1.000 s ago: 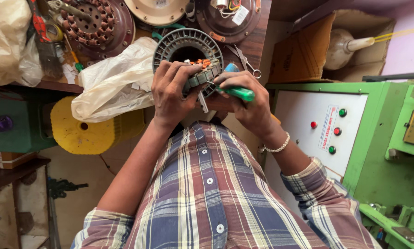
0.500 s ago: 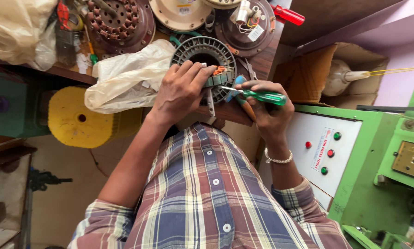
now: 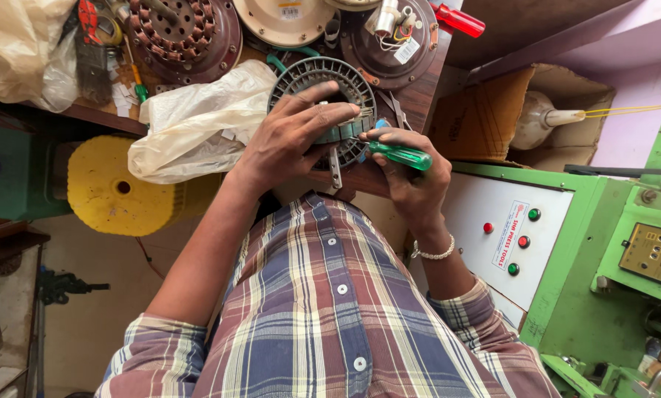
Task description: The person uses a screwdriver to adjust components within a motor stator. They repeatedly insert small white insulating pieces into slots between copper windings and tap them into place with the screwdriver.
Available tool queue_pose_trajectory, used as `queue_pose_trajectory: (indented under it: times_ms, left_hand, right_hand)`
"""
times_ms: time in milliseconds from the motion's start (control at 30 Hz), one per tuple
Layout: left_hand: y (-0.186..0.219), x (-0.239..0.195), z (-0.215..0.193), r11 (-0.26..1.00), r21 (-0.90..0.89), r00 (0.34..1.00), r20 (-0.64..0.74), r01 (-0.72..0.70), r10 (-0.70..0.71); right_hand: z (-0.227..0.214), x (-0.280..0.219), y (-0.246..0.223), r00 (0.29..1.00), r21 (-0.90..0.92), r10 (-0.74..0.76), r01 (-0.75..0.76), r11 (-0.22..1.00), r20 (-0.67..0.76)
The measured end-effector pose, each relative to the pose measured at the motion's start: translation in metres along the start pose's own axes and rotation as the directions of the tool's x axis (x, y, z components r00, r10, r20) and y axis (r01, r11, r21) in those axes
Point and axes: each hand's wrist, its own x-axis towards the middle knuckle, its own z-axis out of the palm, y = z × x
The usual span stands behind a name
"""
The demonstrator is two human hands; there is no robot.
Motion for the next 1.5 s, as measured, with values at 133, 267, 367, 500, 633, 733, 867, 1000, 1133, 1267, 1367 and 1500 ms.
queue_pose_trajectory:
  times_ms: [133,267,367,500,633,733,867,1000,1133,1267,1367,1500]
  left_hand:
    - [-0.003,-0.002,0.007,0.986,-0.103,0.991,0.030,0.131,-0.128]
    - [0.006,-0.004,0.010,0.989,-0.038,0.989,-0.027,0.143,-0.144]
    - [0.012,-0.005,0.012,0.989,-0.039,0.986,-0.080,0.141,-0.144]
    - [0.013,-0.001,0.012,0.986,-0.108,0.982,-0.122,0.128,-0.141]
    - [0.014,0.000,0.011,0.987,-0.066,0.982,-0.106,0.149,-0.155]
    - [0.015,0.000,0.011,0.987,-0.070,0.983,-0.109,0.144,-0.151]
    - [0.016,0.000,0.011,0.986,-0.072,0.983,-0.093,0.153,-0.160]
    - [0.015,-0.002,0.009,0.986,-0.078,0.986,-0.077,0.145,-0.151]
    - [0.012,-0.001,0.005,0.989,-0.088,0.991,-0.042,0.119,-0.123]
    - [0.007,-0.003,-0.001,0.991,-0.127,0.996,-0.070,0.047,-0.056]
    - [0.005,-0.012,0.001,0.976,-0.212,0.985,-0.150,0.048,-0.081]
    - [0.003,-0.015,0.008,0.991,-0.097,0.989,-0.110,0.089,-0.099]
  right_hand:
    - [0.021,-0.009,-0.010,0.995,0.029,0.044,-0.041,0.999,-0.086]
    - [0.035,-0.025,-0.016,0.989,-0.029,0.083,-0.087,0.996,-0.120]
    - [0.038,-0.034,-0.014,0.981,0.058,0.150,-0.143,0.988,-0.122]
    - [0.040,-0.038,-0.010,0.989,-0.008,0.038,-0.039,0.999,-0.144]
    - [0.037,-0.035,-0.005,0.988,0.011,0.067,-0.067,0.998,-0.142]
    - [0.038,-0.034,-0.004,0.982,0.044,0.087,-0.081,0.996,-0.169]
    - [0.035,-0.031,-0.014,0.986,0.077,0.084,-0.074,0.994,-0.146]
    - [0.013,-0.025,-0.029,0.987,0.059,0.073,-0.065,0.996,-0.144]
    - [0.011,-0.015,-0.032,0.995,0.039,0.097,-0.096,0.995,-0.027]
    - [0.016,-0.001,-0.035,0.996,-0.039,0.065,-0.063,0.997,0.055]
    - [0.016,0.007,-0.040,0.995,-0.173,0.073,-0.062,0.983,0.062]
    - [0.013,0.015,-0.046,0.991,-0.285,0.036,0.003,0.959,0.132]
